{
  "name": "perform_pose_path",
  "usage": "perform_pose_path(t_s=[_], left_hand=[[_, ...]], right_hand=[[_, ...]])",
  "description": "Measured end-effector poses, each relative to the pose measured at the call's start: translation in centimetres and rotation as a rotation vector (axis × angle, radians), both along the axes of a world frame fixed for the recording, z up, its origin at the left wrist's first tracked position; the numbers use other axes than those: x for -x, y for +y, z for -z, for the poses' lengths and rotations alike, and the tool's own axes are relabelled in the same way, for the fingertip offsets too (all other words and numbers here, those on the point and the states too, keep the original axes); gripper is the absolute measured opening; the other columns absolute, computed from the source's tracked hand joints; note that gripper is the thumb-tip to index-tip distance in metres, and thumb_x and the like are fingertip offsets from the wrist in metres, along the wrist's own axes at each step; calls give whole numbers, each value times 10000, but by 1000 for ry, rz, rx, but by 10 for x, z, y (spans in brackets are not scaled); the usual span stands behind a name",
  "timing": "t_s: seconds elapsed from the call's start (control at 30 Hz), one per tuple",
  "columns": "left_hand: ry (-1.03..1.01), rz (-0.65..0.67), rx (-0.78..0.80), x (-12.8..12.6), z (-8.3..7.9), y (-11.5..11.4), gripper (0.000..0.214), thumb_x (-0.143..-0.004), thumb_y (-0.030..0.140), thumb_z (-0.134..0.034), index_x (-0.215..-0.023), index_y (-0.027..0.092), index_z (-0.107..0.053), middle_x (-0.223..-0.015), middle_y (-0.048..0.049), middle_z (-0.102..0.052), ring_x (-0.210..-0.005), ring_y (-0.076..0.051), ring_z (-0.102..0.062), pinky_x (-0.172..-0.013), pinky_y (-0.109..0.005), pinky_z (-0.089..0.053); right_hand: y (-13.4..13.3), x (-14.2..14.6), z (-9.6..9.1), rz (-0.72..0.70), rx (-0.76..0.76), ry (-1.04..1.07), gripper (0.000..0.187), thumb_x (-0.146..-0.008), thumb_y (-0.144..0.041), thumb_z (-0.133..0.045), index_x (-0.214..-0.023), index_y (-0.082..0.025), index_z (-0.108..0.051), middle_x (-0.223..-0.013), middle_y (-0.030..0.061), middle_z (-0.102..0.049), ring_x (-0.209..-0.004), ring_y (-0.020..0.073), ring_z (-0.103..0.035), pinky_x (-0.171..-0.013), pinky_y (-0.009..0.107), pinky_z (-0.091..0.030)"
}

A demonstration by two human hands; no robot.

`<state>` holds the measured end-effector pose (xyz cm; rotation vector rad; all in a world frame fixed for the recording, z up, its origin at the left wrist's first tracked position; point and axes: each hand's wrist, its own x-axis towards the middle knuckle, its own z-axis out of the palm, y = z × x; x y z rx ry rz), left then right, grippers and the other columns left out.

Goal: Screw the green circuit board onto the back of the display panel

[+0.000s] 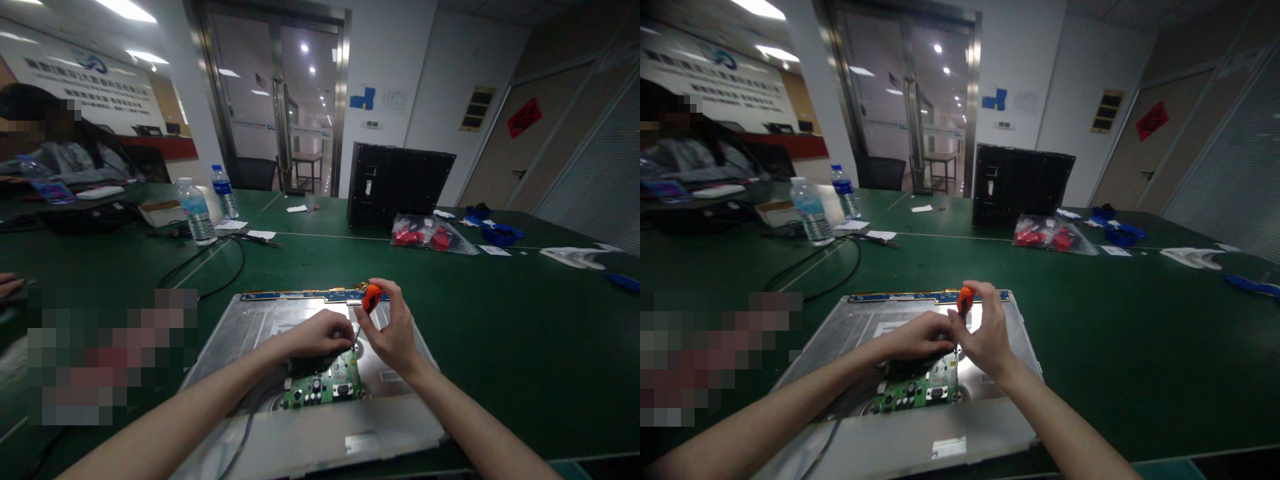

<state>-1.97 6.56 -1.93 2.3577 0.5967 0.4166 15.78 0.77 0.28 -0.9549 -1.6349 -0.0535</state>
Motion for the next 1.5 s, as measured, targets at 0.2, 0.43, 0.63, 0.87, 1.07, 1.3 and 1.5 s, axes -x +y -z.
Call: perform_pose_path(t_s=[0.2, 0.43, 0.63, 0.87, 1.07, 1.3, 1.5], left_hand=[[-3, -5, 16, -1, -4, -1, 88, -807, 86, -622, -795, 143, -688, -728, 9, -659, -692, -140, -592, -675, -209, -436], [-6, 1, 51, -1, -5, -2, 87, -798, 68, -625, -794, 136, -680, -723, 8, -666, -688, -144, -601, -678, -208, -437], [-20, 0, 54, -1, -5, -1, 87, -792, 64, -640, -790, 138, -685, -719, 11, -668, -684, -139, -604, -671, -205, -435], [-28, 17, 67, 0, -3, 0, 64, -809, 103, -648, -803, 144, -697, -737, 8, -679, -706, -147, -614, -676, -206, -448], [-42, 0, 66, 0, -2, -1, 95, -791, 74, -640, -816, 136, -708, -744, 0, -687, -697, -145, -606, -686, -209, -444], [-46, 4, 71, -1, -2, 0, 101, -787, 64, -649, -796, 140, -714, -718, 8, -680, -679, -137, -604, -687, -207, -441], [-41, 15, 50, 0, -1, 1, 80, -802, 76, -663, -804, 144, -704, -743, 4, -681, -710, -149, -616, -695, -213, -445]], right_hand=[[0, 0, -3, -27, -2, -16, 310, -876, -283, -621, -1160, -232, -505, -909, 35, -614, -798, 199, -610, -711, 331, -516], [0, 1, 1, -28, 64, 72, 405, -854, -217, -563, -1244, -210, -452, -943, 58, -655, -820, 202, -651, -763, 368, -542], [0, 2, 2, -101, 76, 107, 383, -862, -199, -534, -1224, -208, -410, -947, 62, -672, -864, 205, -671, -764, 356, -549], [-1, 0, -3, -32, 13, 4, 336, -884, -231, -521, -1217, -194, -491, -1049, 85, -598, -931, 221, -607, -798, 369, -524], [0, -1, -6, -20, -42, -12, 336, -885, -266, -603, -1205, -211, -516, -1023, 73, -570, -908, 220, -584, -773, 353, -517], [0, 0, -5, -20, -22, -4, 355, -885, -230, -570, -1233, -206, -503, -1009, 67, -592, -897, 216, -594, -773, 352, -514], [-1, 0, -5, -40, -31, 1, 346, -880, -188, -525, -1224, -210, -494, -987, 56, -592, -863, 200, -592, -755, 337, -512]])
